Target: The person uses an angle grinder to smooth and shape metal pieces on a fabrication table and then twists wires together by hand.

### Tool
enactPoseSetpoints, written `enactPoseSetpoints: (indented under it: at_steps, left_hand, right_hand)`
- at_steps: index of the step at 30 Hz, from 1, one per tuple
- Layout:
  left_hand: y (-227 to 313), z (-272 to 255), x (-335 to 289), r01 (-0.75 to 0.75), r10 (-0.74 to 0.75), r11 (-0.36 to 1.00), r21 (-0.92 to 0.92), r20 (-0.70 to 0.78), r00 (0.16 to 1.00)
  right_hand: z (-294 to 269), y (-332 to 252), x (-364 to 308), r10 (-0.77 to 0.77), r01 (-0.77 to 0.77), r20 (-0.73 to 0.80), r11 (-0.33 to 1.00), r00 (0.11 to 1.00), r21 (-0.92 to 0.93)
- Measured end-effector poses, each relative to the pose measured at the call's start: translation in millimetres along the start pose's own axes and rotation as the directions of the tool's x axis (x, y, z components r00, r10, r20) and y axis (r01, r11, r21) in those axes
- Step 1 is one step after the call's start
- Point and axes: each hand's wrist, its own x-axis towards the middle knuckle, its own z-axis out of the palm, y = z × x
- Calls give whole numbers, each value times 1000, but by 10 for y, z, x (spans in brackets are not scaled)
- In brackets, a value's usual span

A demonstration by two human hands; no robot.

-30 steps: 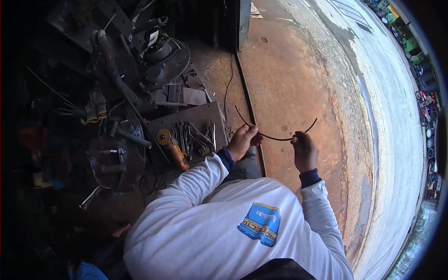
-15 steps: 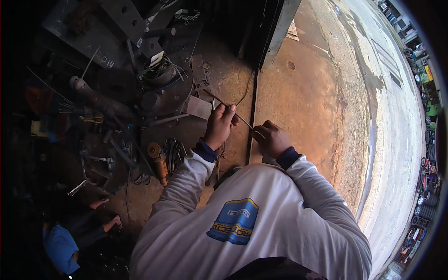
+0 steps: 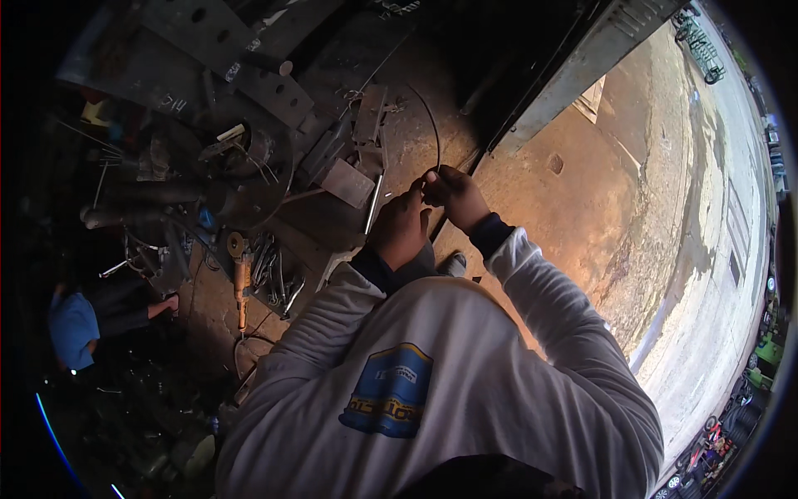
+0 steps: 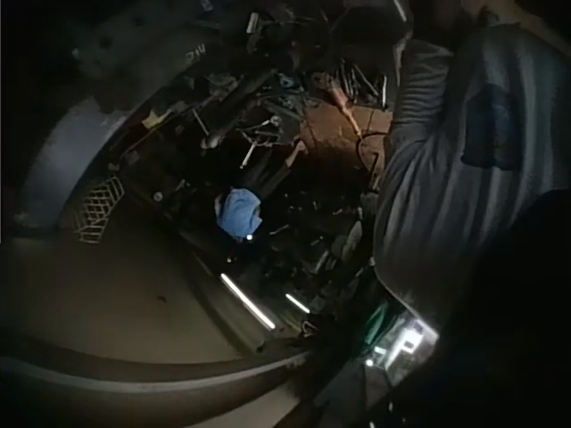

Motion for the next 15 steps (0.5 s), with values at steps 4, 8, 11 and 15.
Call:
enactPoseSetpoints:
  at_steps: [4,8,11,15]
  left_hand:
    - [78,-308,657,45,-14,979,200,-155,988]
    - [-48,-828,1291,62,31,936,347,-258,966]
    - [-322,-1082,1746,92,33,926,367,-321,947]
    - [-535,-1330,2340,22,161,875,484,-335,928]
  right_hand:
    - [-84,-604,651,-134,139,65,987,989,-81]
    - [-96,-1065,1495,-159,161,26,980,987,-116]
    - [-116,-1353,2121,-106,106,2,990,994,-97]
    - [-373,-1434,2985,-369,378,118,791,922,-480]
